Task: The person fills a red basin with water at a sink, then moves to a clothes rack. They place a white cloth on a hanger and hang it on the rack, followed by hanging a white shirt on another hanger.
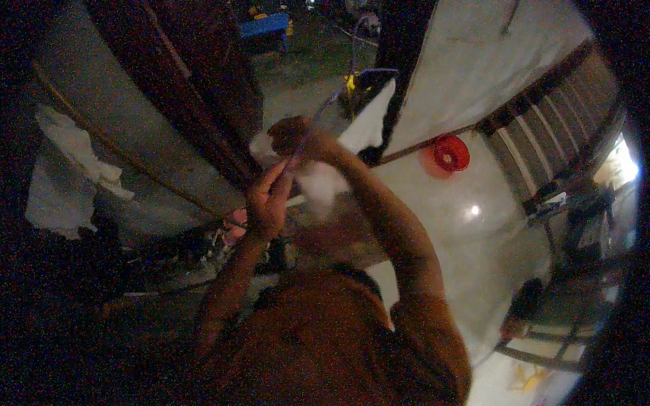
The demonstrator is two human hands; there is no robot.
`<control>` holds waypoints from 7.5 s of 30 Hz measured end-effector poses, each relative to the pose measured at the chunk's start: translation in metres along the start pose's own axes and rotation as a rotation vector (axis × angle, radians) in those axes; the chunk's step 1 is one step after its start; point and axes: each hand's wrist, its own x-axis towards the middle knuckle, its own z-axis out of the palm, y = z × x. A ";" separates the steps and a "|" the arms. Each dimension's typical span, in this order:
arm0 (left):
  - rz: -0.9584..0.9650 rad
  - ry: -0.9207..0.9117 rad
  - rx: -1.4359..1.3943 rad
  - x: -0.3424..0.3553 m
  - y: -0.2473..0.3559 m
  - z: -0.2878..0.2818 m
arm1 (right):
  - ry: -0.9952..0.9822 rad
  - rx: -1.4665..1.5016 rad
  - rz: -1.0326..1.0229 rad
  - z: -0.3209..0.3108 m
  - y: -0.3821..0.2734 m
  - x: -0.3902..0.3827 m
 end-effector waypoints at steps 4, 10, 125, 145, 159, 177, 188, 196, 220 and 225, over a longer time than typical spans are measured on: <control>-0.221 0.046 -0.119 -0.007 -0.010 -0.011 | 0.300 0.089 0.166 -0.003 -0.007 -0.014; -0.243 0.066 -0.115 -0.006 -0.004 -0.021 | 0.827 -0.053 0.192 0.047 -0.045 -0.073; -0.119 0.365 -0.002 0.004 0.019 -0.040 | 0.335 0.752 0.229 0.100 -0.086 -0.066; -0.223 0.327 0.038 -0.001 0.052 -0.070 | 0.835 0.035 0.454 0.047 -0.014 -0.055; 0.009 0.279 0.287 0.006 0.057 -0.046 | 0.672 0.125 0.052 -0.010 -0.003 -0.079; -0.035 0.143 0.248 0.002 0.055 -0.052 | 0.639 -0.498 0.168 -0.033 -0.002 -0.054; -0.012 0.203 0.192 0.000 0.039 -0.049 | 0.348 -0.558 0.143 -0.001 -0.006 -0.080; -0.006 0.197 0.181 -0.002 0.045 -0.051 | 0.518 -0.676 0.371 0.002 0.003 -0.094; -0.150 0.318 0.001 -0.037 0.062 -0.095 | 0.951 -0.695 0.566 -0.086 0.048 -0.081; -0.261 0.336 -0.037 -0.042 0.051 -0.088 | 0.836 -0.212 0.431 -0.083 0.032 -0.075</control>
